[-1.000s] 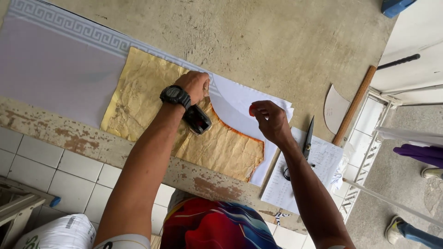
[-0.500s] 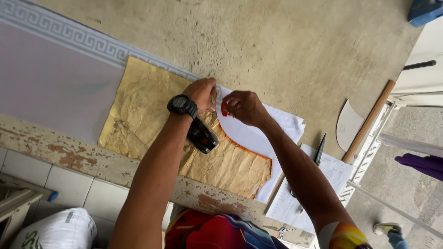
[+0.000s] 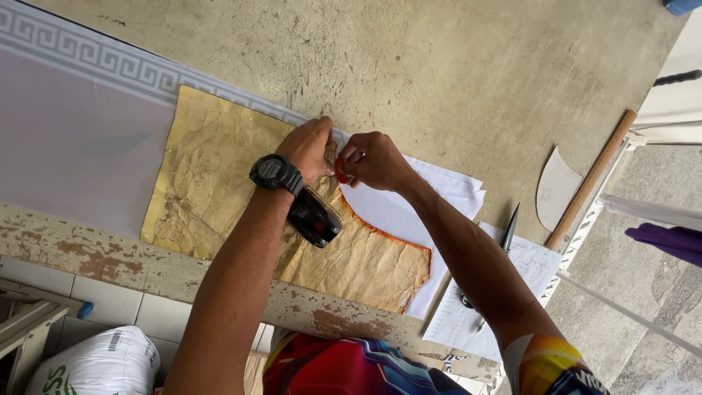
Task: Cutting printed jersey fabric with scissors and aligning a paper pattern on fabric for garment production.
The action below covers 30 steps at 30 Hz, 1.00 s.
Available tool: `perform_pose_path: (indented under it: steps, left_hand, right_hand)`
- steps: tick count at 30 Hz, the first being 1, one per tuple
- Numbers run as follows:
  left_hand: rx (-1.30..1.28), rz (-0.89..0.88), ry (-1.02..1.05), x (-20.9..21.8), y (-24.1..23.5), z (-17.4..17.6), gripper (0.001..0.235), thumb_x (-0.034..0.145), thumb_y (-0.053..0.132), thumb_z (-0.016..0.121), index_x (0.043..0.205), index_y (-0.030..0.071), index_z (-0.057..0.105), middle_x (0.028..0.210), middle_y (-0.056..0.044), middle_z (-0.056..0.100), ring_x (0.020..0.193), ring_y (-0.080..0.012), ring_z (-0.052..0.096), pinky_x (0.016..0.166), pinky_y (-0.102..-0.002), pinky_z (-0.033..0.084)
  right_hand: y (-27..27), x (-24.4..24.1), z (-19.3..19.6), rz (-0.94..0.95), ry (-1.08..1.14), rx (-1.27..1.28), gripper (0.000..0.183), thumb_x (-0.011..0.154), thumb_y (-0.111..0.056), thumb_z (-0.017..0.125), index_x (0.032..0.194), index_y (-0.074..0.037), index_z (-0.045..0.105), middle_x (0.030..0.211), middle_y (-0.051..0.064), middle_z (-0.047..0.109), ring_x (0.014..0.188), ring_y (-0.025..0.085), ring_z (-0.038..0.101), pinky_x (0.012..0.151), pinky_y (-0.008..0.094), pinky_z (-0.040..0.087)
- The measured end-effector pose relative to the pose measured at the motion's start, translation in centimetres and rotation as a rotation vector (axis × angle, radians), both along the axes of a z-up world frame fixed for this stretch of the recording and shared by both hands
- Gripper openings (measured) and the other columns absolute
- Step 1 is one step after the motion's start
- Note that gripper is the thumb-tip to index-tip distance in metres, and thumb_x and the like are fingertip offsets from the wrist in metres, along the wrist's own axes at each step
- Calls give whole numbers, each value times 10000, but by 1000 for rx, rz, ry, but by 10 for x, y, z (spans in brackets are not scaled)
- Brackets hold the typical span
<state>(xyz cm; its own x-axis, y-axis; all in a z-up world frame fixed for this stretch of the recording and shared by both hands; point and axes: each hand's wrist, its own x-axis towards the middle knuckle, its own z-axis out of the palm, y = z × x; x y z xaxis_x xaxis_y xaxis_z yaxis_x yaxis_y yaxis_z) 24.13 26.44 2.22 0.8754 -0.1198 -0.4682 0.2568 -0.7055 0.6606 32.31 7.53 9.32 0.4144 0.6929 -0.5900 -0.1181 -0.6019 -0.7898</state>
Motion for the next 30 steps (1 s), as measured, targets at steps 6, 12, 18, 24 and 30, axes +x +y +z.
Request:
perform_pose_path:
  steps: [6, 12, 18, 24, 30]
  left_hand:
    - [55, -14, -15, 1, -1, -12, 695, 787, 267, 1028, 1145, 85, 460, 1095, -203, 596, 1057, -490, 712, 888, -627, 632]
    - [38, 12, -19, 0, 2, -15, 687, 778, 297, 1017, 1138, 96, 467, 1083, -193, 591, 1050, -505, 713, 902, -615, 634]
    - [56, -3, -31, 0, -3, -7, 673, 814, 292, 997, 1168, 56, 476, 1100, -217, 599, 1051, -502, 715, 904, -614, 640]
    - [27, 11, -43, 0, -3, -20, 696, 748, 291, 1038, 1102, 108, 467, 1020, -166, 579, 1020, -507, 714, 875, -609, 629]
    - [36, 3, -56, -3, 0, -18, 718, 726, 305, 1056, 1091, 134, 462, 993, -139, 577, 997, -484, 718, 860, -592, 621]
  right_hand:
    - [11, 15, -16, -186, -98, 111, 226, 952, 42, 777, 1141, 145, 709, 909, 323, 769, 759, 357, 835, 670, 447, 739]
    - [19, 34, -9, -543, -69, 224, 256, 972, 20, 766, 1170, 149, 669, 913, 281, 751, 774, 331, 858, 687, 433, 790]
    - [10, 14, -15, -310, -98, 126, 319, 939, 7, 832, 1193, 145, 697, 877, 280, 760, 744, 305, 839, 664, 417, 761]
    - [18, 33, -22, -351, -284, 110, 217, 1034, -7, 752, 1220, 97, 712, 918, 243, 759, 765, 304, 851, 629, 367, 764]
    - [-16, 0, 9, -572, -346, 421, 306, 1048, -6, 771, 1305, 123, 669, 1055, 258, 729, 889, 342, 856, 775, 469, 785]
